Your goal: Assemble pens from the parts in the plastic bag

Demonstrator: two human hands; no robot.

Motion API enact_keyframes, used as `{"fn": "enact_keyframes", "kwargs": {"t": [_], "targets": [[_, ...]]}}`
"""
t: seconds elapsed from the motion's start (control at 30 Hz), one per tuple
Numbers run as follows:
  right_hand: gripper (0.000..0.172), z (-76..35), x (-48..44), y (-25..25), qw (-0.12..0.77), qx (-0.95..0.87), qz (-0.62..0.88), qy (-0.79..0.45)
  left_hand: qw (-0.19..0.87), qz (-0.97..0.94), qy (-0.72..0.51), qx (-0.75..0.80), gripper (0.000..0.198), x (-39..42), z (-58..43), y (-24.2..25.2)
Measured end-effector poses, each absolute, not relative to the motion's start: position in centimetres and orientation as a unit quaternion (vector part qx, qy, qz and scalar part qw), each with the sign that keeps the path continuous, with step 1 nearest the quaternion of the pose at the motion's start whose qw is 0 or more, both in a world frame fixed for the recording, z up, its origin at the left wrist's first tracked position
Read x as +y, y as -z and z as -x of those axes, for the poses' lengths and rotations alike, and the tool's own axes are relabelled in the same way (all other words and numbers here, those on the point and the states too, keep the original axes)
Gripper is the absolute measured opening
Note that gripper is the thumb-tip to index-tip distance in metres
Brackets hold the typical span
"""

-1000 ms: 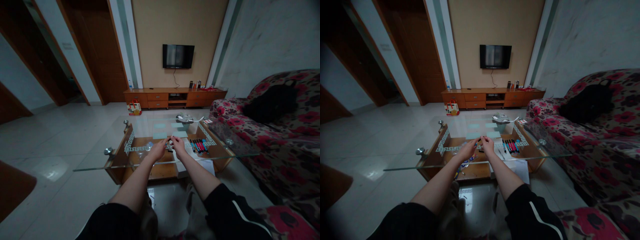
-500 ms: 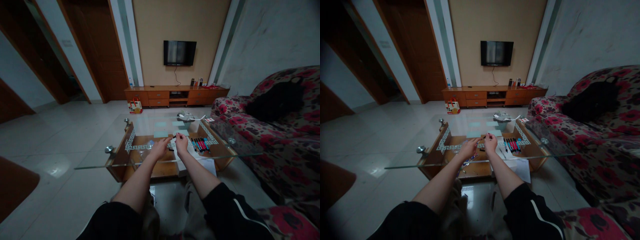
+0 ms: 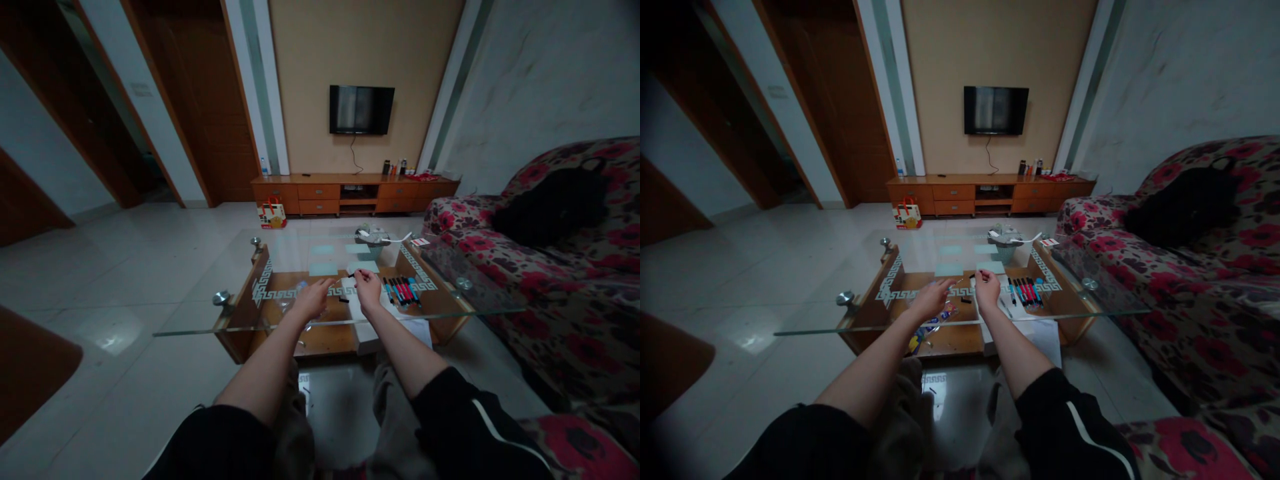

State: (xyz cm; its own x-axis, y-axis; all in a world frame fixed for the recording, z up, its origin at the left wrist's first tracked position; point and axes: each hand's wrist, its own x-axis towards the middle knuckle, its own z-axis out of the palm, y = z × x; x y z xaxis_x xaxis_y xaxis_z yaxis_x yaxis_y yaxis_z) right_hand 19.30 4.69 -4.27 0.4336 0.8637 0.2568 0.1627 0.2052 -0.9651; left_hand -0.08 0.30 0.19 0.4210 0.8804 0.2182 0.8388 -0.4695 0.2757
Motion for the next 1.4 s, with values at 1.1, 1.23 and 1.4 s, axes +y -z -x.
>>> {"fn": "enact_keyframes", "kwargs": {"t": [1.1, 1.23, 1.4], "targets": [[0.008, -22.6, 3.8, 6.8, 0.342, -0.67, 0.638, -0.164, 0.094, -0.857, -0.151, 0.484, 0.043, 0.5, 1.6, 0.7], [0.007, -22.5, 3.8, 6.9, 0.329, -0.681, 0.637, -0.148, 0.094, -0.854, -0.137, 0.493, 0.047, 0.5, 1.5, 0.7], [0.013, -22.2, 3.8, 6.1, 0.344, -0.691, 0.625, -0.115, 0.098, -0.856, -0.122, 0.493, 0.05, 0.3, 1.4, 0.2]]}}
